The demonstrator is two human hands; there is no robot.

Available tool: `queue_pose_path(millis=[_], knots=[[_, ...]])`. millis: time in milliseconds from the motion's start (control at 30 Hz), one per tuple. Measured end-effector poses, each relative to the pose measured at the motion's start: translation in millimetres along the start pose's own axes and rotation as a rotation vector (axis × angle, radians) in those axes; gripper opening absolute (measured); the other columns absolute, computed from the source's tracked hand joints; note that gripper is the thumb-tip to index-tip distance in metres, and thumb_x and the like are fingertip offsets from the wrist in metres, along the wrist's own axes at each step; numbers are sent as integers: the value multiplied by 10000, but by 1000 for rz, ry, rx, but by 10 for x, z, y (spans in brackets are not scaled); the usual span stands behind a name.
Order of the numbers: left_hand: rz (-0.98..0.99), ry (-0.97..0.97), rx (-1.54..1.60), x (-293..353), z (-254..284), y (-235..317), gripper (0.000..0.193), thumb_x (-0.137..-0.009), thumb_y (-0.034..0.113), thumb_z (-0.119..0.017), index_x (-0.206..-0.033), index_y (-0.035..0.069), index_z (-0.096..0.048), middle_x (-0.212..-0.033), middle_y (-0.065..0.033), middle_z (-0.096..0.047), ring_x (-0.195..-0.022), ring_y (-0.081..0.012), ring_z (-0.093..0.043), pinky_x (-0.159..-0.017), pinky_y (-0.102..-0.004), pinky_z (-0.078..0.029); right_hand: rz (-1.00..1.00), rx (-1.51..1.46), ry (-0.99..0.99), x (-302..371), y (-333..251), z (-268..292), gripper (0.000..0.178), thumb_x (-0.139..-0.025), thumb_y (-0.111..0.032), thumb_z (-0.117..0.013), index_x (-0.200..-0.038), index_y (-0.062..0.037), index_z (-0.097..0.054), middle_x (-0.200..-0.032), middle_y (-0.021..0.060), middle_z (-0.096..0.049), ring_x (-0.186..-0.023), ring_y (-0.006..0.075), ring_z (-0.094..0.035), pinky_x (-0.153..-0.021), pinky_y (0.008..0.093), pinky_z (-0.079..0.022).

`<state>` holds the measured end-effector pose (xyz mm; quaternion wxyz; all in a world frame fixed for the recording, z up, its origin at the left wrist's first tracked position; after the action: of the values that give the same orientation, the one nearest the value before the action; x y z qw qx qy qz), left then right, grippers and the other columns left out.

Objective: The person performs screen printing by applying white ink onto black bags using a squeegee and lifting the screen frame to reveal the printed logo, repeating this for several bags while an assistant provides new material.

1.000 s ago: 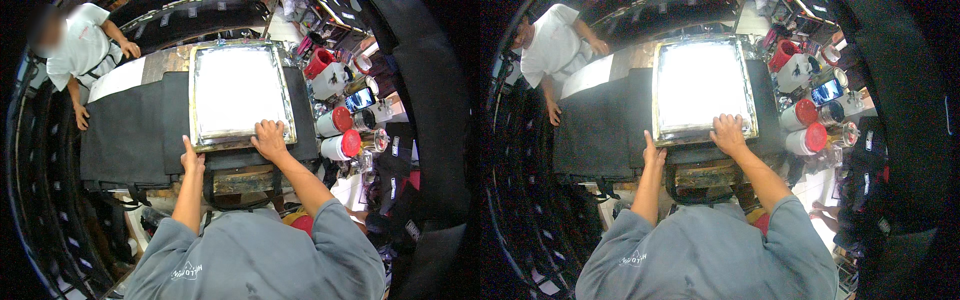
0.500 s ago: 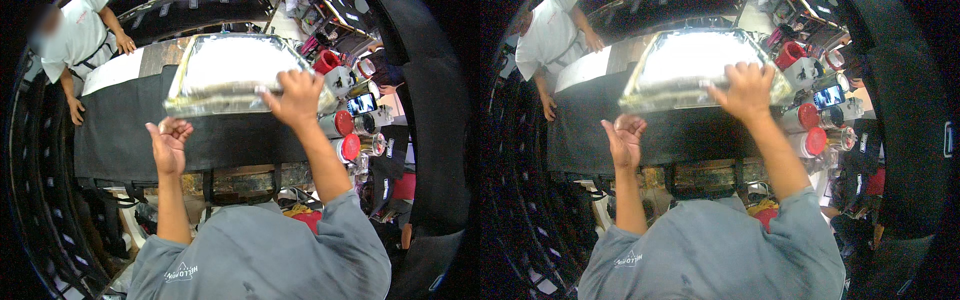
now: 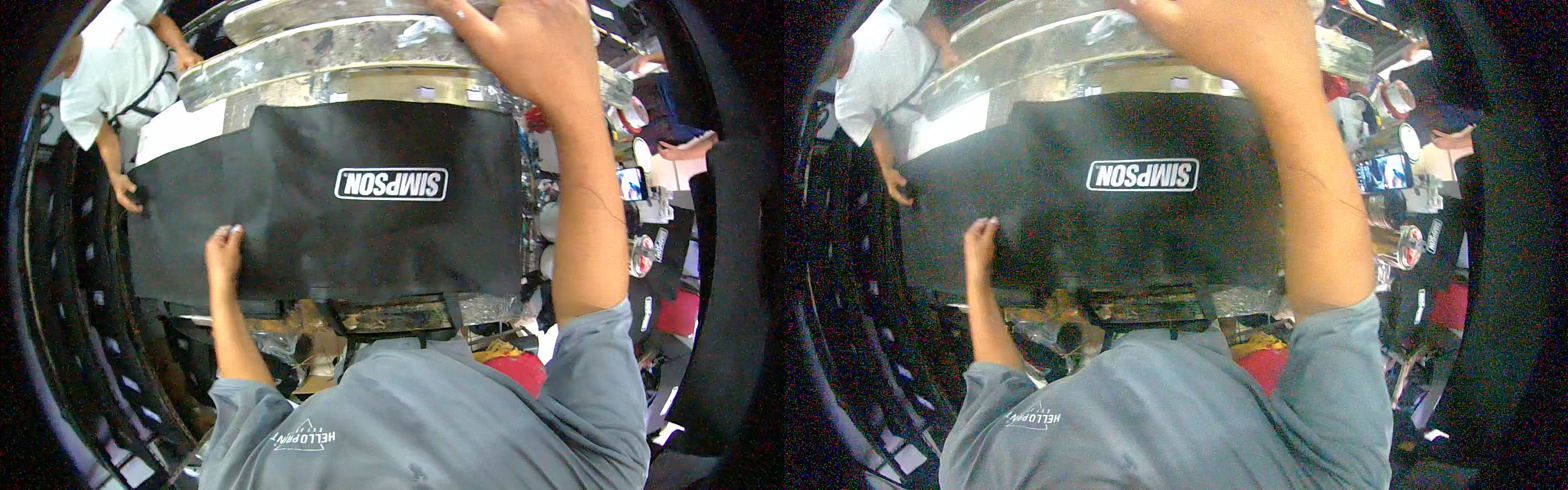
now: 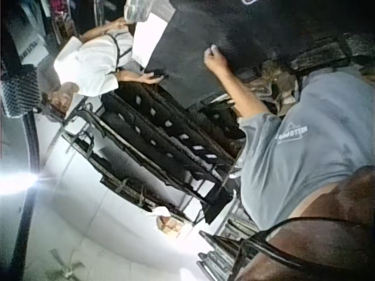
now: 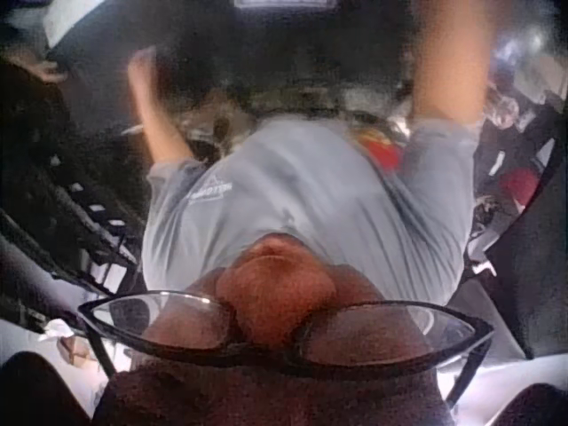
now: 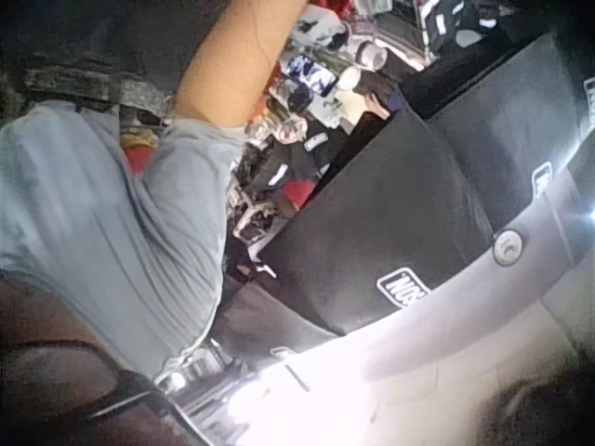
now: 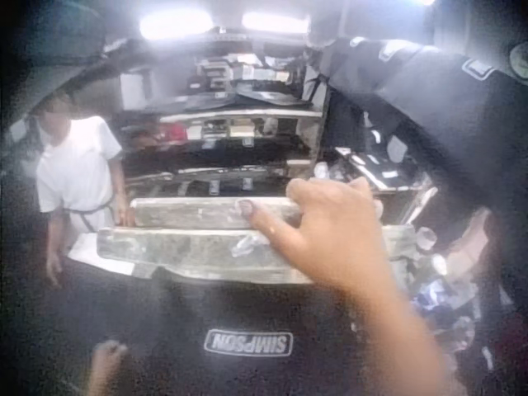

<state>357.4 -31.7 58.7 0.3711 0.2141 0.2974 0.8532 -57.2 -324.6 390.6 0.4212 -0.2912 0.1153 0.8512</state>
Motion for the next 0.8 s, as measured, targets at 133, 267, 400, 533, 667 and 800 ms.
queue_pose_path(millis=[133, 267, 400, 533, 667, 800], knots=[[-139, 43, -262, -637, 1322, -171, 292, -930, 234, -704, -819, -28, -637, -705, -70, -564, -712, -141, -483, -666, -351, -443, -65, -19, -141, -53, -59, -16, 662, -949, -671, -523, -747, -51, -637, -686, 123, -613, -672, 247, -568, -744, 428, -440], [254, 478, -1015, -1245, 2277, -513, 460, -965, 435, -637, -1331, 156, -630, -1308, -159, -639, -1162, -354, -634, -957, -531, -497, 40, 48, -22, 102, 142, -214, 602, -977, -647, -486, -1091, -102, -714, -939, 204, -716, -957, 414, -674, -827, 503, -478], [-396, 858, -780, -868, 2056, 220, 416, -947, 347, -703, -1265, 84, -650, -1173, -147, -689, -1051, -383, -666, -865, -470, -537, 78, 174, -69, 144, 187, -167, 588, -993, -636, -464, -1148, -119, -698, -1022, 214, -706, -970, 436, -662, -847, 501, -493], [-681, 407, -458, 899, 381, 548, 151, -955, 164, -665, -830, 78, -660, -771, -152, -624, -694, -373, -633, -595, -464, -507, 96, 155, -42, 363, 1, -189, 581, -1003, -614, -481, -1119, -82, -684, -1054, 206, -702, -1015, 436, -654, -878, 501, -475], [-528, 216, -192, 2187, -667, 94, 146, -953, 179, -688, -886, 50, -673, -781, -148, -620, -701, -362, -639, -613, -476, -516, 88, 260, -47, 523, 97, -308, 675, -989, -656, -469, -1246, -71, -685, -1239, 159, -702, -1152, 356, -655, -947, 488, -451], [-497, 254, -165, 2298, -520, -126, 174, -945, 199, -706, -958, 27, -684, -845, -160, -641, -759, -380, -640, -677, -481, -531, 57, 258, -67, 657, -5, -247, 595, -1001, -614, -485, -1192, -88, -688, -1161, 158, -711, -1118, 347, -662, -941, 486, -443]])
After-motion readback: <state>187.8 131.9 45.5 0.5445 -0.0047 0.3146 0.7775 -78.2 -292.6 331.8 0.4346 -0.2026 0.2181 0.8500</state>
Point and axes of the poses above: each hand's wrist, its own x-axis away from the middle knuckle, its own z-axis out of the back of the hand, y = z × x, the point moved 5 cm from there along -x, towards the middle knuckle
